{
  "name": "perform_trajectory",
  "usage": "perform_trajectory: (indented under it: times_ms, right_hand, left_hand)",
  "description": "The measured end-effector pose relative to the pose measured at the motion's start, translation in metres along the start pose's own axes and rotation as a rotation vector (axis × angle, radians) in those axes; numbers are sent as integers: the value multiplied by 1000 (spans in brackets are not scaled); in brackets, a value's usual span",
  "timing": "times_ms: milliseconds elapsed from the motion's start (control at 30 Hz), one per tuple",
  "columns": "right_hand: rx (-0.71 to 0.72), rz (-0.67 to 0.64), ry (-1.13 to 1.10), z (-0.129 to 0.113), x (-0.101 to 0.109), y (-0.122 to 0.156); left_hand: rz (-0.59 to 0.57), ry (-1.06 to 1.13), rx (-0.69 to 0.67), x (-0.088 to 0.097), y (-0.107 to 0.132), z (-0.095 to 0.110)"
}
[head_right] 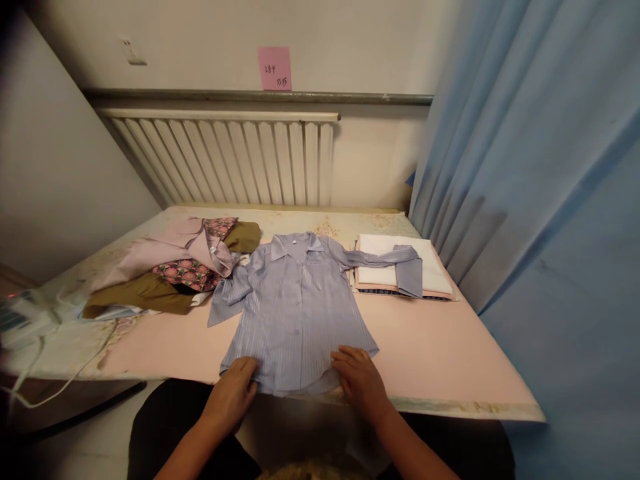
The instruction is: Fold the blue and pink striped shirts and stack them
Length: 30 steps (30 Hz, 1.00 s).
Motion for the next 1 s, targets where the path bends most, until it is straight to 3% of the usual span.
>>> perform_trajectory:
  times_ms: [267, 433, 533, 633, 733, 833, 1000]
  right_hand:
    - [0, -5, 1, 2, -3, 1]
    - [-9, -2, -1, 3, -3, 2]
    - [-11, -2, -3, 3, -3, 2]
    - [-14, -11, 0, 1, -1, 1]
    - [-10, -17, 3, 0, 0, -1]
    - [-4, -7, 0, -1, 1, -2]
    - [-10, 3, -9, 0, 1, -2]
  left_hand:
    - [32, -228, -25, 4, 0, 13]
    - [21, -63, -85, -11, -8, 7]
    - [-28, 139, -46, -15, -20, -2]
    - [-18, 472, 122, -9, -39, -19]
    - [73, 1015, 538, -4, -54, -49]
    - [147, 1210, 803, -6, -61, -71]
    - [128, 1390, 1009, -19, -60, -82]
Point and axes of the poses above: each hand's wrist, its own y-axis away from the middle knuckle, its own x-axis out of the back of the hand, z = x × y, the point moved 5 cm from there along -y, towards the middle knuckle, and after that the axes turned 5 degrees about z, right-handed, at the moved point
